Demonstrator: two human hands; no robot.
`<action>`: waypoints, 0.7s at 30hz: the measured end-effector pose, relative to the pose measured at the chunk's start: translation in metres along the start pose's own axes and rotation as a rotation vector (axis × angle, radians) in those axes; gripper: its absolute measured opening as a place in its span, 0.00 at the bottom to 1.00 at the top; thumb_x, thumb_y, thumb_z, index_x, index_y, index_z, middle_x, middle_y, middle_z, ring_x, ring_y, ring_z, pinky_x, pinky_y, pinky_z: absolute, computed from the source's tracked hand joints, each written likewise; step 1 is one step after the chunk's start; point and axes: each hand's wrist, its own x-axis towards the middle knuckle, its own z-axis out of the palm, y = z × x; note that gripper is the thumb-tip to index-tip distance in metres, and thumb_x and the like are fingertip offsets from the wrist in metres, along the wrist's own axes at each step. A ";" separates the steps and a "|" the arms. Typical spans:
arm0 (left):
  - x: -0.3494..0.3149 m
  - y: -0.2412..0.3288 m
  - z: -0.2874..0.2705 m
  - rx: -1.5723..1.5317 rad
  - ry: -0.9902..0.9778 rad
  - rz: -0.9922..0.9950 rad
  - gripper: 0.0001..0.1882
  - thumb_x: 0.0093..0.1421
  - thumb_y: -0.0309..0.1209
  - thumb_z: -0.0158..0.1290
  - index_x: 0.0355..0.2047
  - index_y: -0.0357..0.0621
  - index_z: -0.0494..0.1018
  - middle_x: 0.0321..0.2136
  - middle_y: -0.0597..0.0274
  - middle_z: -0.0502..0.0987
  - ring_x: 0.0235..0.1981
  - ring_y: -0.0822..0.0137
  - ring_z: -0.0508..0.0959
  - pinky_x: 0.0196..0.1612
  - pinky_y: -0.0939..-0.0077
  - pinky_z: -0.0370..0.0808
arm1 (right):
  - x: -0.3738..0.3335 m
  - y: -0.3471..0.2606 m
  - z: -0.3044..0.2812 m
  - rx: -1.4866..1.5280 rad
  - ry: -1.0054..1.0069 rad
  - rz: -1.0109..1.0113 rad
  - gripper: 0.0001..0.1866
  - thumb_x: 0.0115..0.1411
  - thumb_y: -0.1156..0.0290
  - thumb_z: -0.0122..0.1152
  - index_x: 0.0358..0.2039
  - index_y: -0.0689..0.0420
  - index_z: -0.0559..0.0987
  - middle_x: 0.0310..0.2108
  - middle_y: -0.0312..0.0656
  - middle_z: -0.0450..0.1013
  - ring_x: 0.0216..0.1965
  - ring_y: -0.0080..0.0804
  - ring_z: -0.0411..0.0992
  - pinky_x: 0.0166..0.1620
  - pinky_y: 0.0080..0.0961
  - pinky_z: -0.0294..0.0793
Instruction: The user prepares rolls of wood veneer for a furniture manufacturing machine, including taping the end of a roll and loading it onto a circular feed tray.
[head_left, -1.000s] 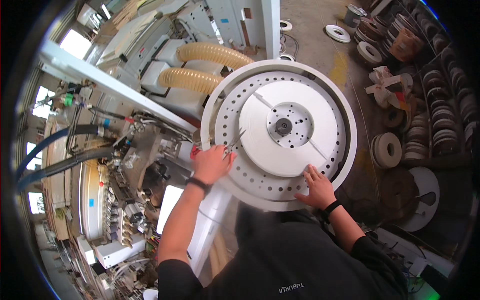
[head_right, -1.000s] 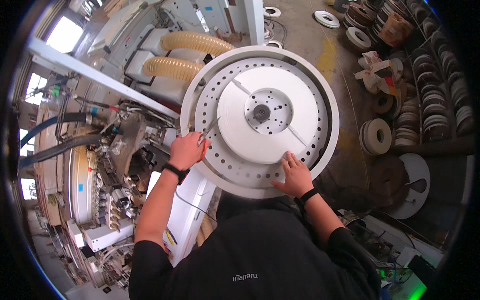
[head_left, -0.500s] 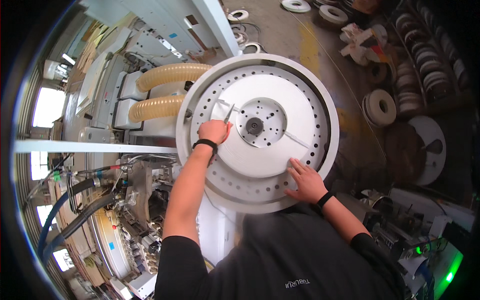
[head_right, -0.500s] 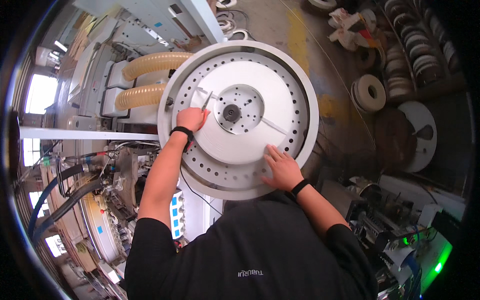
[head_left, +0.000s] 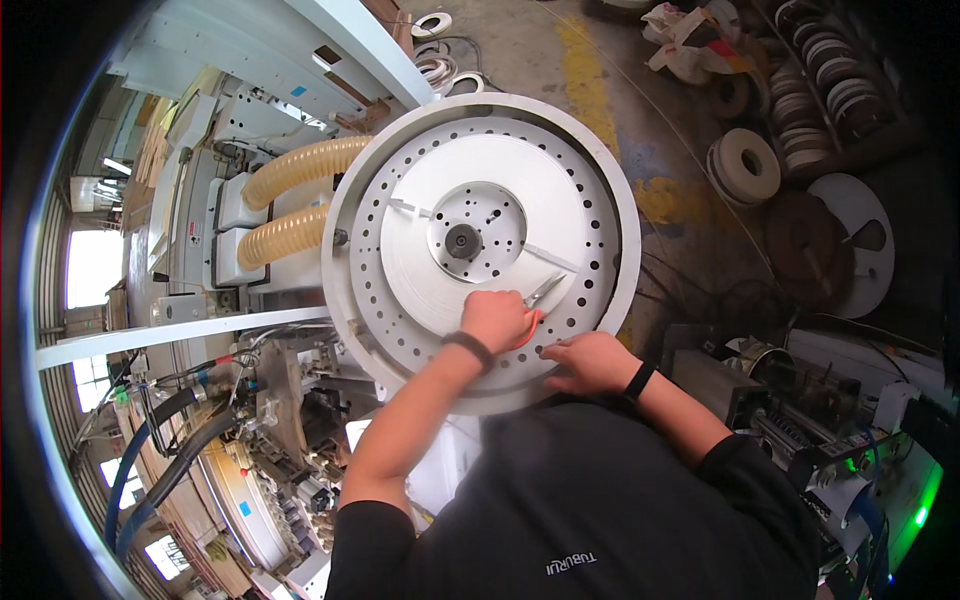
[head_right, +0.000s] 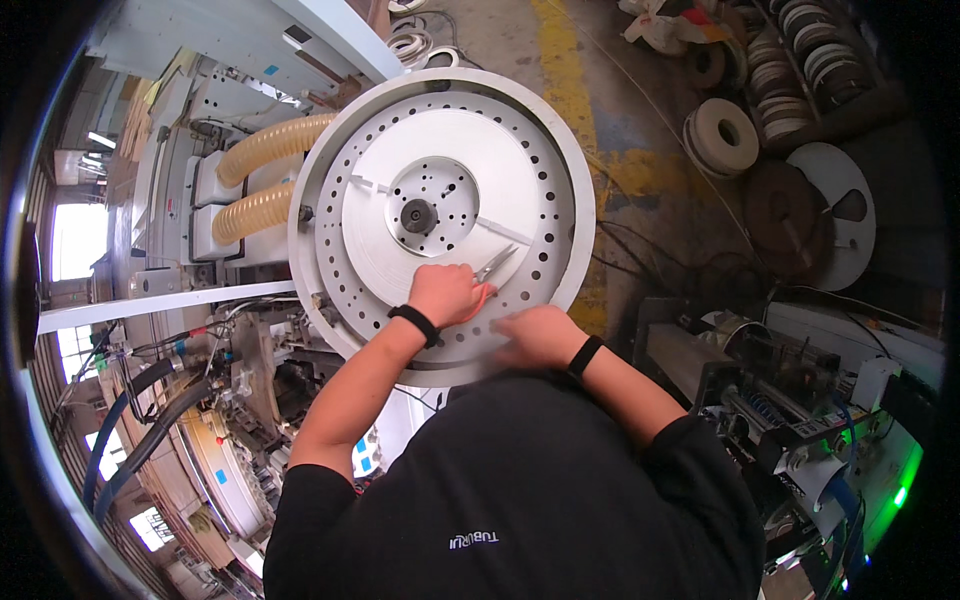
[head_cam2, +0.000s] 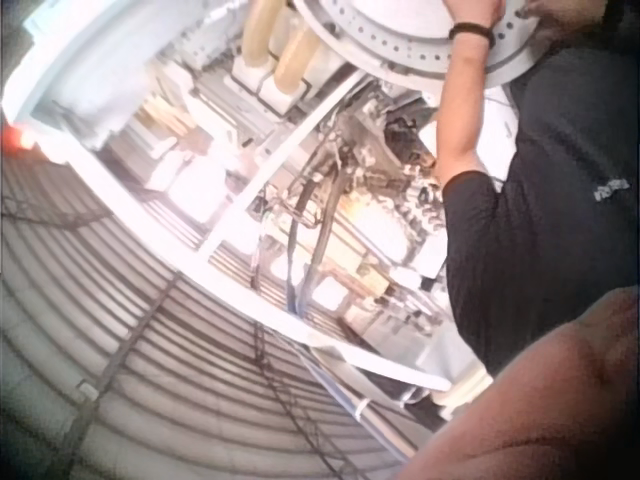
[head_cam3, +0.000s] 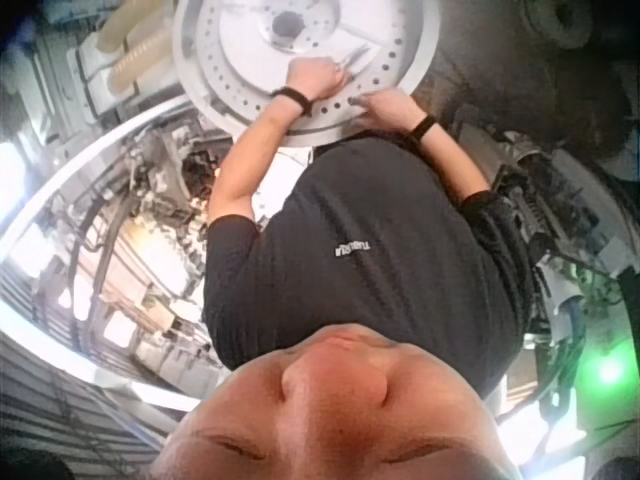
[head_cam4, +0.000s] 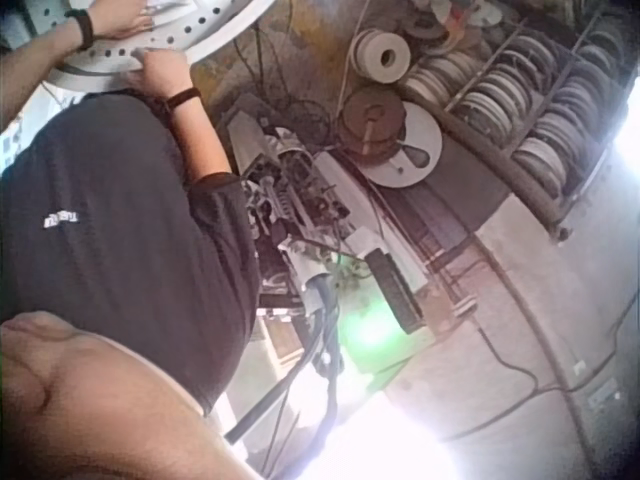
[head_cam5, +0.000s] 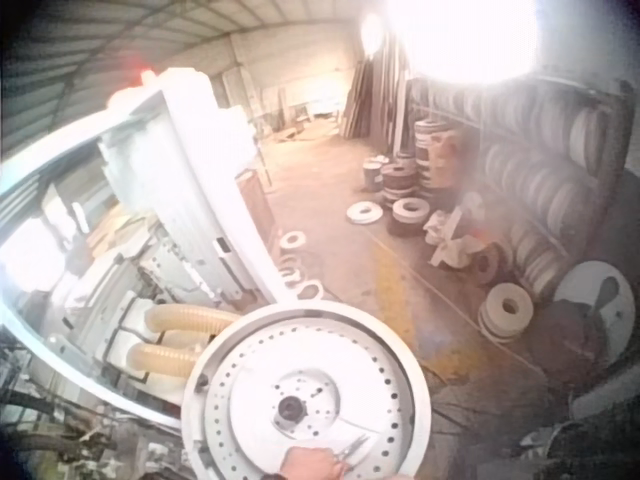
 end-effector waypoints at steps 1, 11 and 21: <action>0.009 0.005 0.006 -0.008 0.034 -0.005 0.27 0.64 0.55 0.51 0.24 0.42 0.78 0.19 0.52 0.80 0.21 0.51 0.82 0.27 0.58 0.78 | -0.002 0.011 0.016 0.012 0.179 -0.113 0.26 0.56 0.48 0.63 0.51 0.49 0.79 0.35 0.45 0.80 0.38 0.48 0.79 0.43 0.44 0.77; -0.020 0.015 -0.011 -0.191 0.026 -0.229 0.29 0.64 0.58 0.50 0.23 0.45 0.80 0.21 0.49 0.80 0.26 0.45 0.81 0.31 0.52 0.77 | 0.007 0.041 -0.029 -0.018 0.523 0.110 0.15 0.57 0.55 0.65 0.41 0.49 0.85 0.32 0.42 0.81 0.38 0.45 0.79 0.41 0.42 0.77; -0.172 0.009 0.012 -0.594 0.134 -0.700 0.16 0.67 0.46 0.52 0.33 0.49 0.80 0.25 0.49 0.80 0.30 0.44 0.80 0.35 0.54 0.73 | 0.125 0.057 -0.079 -0.232 0.248 0.396 0.28 0.64 0.43 0.51 0.38 0.56 0.85 0.39 0.50 0.81 0.43 0.50 0.79 0.47 0.43 0.77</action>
